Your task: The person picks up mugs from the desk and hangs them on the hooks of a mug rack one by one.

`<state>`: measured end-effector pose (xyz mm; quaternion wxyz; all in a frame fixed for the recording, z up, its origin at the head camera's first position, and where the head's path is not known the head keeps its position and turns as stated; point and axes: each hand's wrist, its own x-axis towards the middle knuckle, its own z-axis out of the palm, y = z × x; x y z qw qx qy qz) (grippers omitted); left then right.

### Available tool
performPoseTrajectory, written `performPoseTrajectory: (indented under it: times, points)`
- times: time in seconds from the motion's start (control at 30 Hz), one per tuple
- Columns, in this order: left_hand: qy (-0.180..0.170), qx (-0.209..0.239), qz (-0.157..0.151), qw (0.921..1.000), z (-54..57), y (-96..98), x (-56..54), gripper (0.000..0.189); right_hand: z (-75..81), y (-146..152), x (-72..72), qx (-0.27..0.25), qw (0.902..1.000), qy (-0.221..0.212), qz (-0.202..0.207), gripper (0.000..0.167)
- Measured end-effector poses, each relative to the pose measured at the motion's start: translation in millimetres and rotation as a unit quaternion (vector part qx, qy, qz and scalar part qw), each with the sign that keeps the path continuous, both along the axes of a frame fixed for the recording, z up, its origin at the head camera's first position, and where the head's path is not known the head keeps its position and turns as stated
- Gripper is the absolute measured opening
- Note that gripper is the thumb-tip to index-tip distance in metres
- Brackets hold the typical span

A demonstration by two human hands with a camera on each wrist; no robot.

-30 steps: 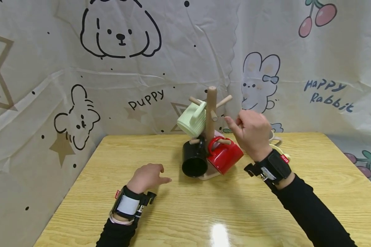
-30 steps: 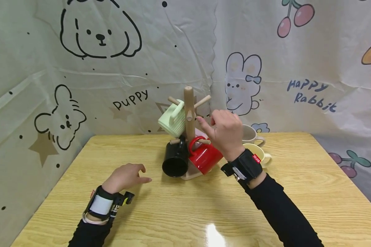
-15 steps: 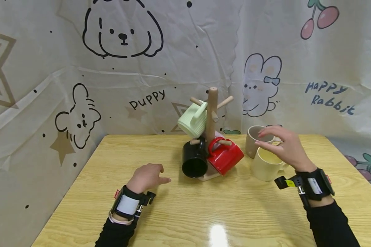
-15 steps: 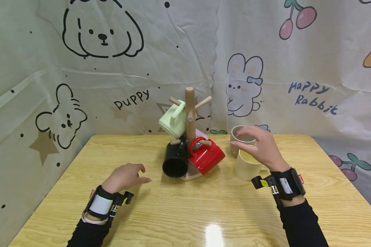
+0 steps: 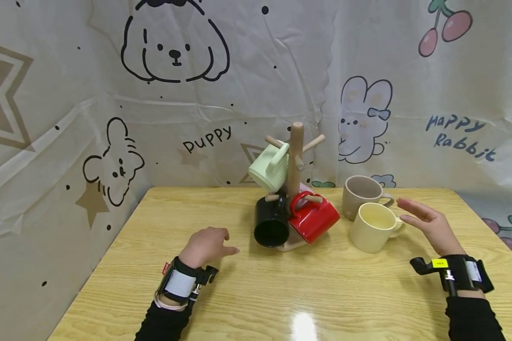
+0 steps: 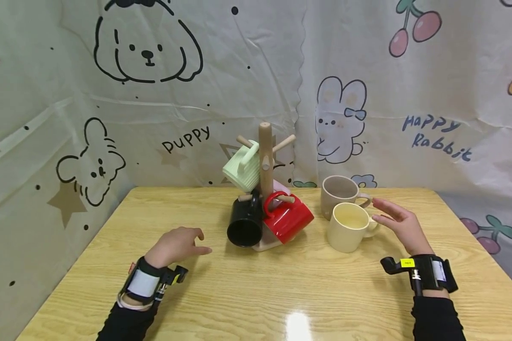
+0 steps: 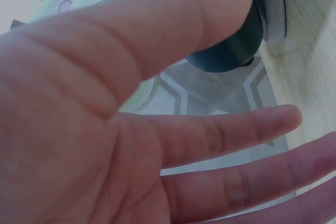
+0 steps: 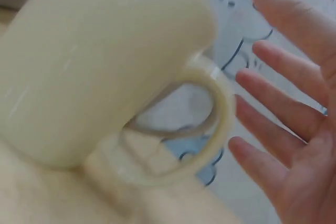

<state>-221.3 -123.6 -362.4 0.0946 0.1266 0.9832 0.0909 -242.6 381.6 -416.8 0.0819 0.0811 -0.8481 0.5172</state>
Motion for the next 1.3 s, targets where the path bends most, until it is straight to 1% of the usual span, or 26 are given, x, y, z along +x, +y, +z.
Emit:
performPoseTrajectory:
  times: [0.1, 0.17, 0.23, 0.37, 0.43, 0.53, 0.63, 0.77, 0.87, 0.97, 1.07, 1.13, 1.27, 1.3]
  points:
    - [0.002, 0.001, -0.002, 1.0000, -0.9, 0.9, 1.0, 0.045, -12.1, 3.0, 0.6, 0.006, 0.9996, -0.020, 0.018, 0.051]
    - [0.003, 0.001, -0.003, 1.0000, -1.1, 1.1, 1.8, 0.044, -17.3, 3.8, 1.1, 0.016, 0.9989, -0.038, 0.024, 0.051]
    - [0.005, 0.003, -0.003, 1.0000, -1.3, 1.3, 2.3, 0.044, -21.4, 4.1, 1.8, 0.012, 0.9982, -0.048, 0.034, 0.050]
    - [0.005, 0.007, 0.000, 1.0000, -1.3, 1.2, 2.7, 0.044, -27.8, 4.8, 0.8, -0.042, 0.9964, -0.048, 0.056, 0.038]
    - [0.005, 0.006, 0.001, 1.0000, -1.0, 1.1, 2.8, 0.045, -30.2, 5.4, -0.3, -0.068, 0.9950, -0.044, 0.060, 0.031]
    - [0.004, 0.004, 0.001, 1.0000, -0.5, 0.9, 2.6, 0.045, -32.3, 6.1, -0.9, -0.086, 0.9941, -0.041, 0.051, 0.025]
    - [0.003, 0.003, 0.000, 1.0000, 0.2, 1.1, 2.4, 0.046, -34.0, 6.3, -0.1, -0.088, 0.9944, -0.042, 0.040, 0.023]
    - [0.003, 0.003, -0.002, 1.0000, 0.4, 1.4, 1.7, 0.046, -36.6, 5.9, 1.1, -0.112, 0.9920, -0.042, 0.041, 0.021]
    - [0.003, 0.002, -0.001, 1.0000, -0.1, 1.7, 1.1, 0.046, -38.7, 6.6, 1.7, -0.138, 0.9884, -0.042, 0.047, 0.022]
    - [0.001, 0.002, -0.001, 1.0000, -0.9, 1.9, 0.8, 0.046, -39.7, 7.9, 2.7, -0.119, 0.9914, -0.037, 0.041, 0.024]
    - [0.001, 0.001, -0.001, 1.0000, -1.6, 1.8, 0.6, 0.046, -38.3, 8.8, 3.8, -0.114, 0.9920, -0.033, 0.044, 0.024]
    - [0.003, 0.001, -0.001, 1.0000, -1.9, 1.7, 0.7, 0.045, -35.7, 8.8, 4.7, -0.141, 0.9879, -0.030, 0.057, 0.025]
    - [0.006, -0.001, 0.001, 1.0000, -1.7, 1.3, 0.8, 0.045, -25.7, 6.1, 6.7, -0.208, 0.9737, -0.010, 0.093, 0.033]
    - [0.006, -0.001, 0.001, 1.0000, -1.8, 1.1, 0.8, 0.045, -22.4, 5.1, 6.9, -0.217, 0.9709, -0.004, 0.101, 0.035]
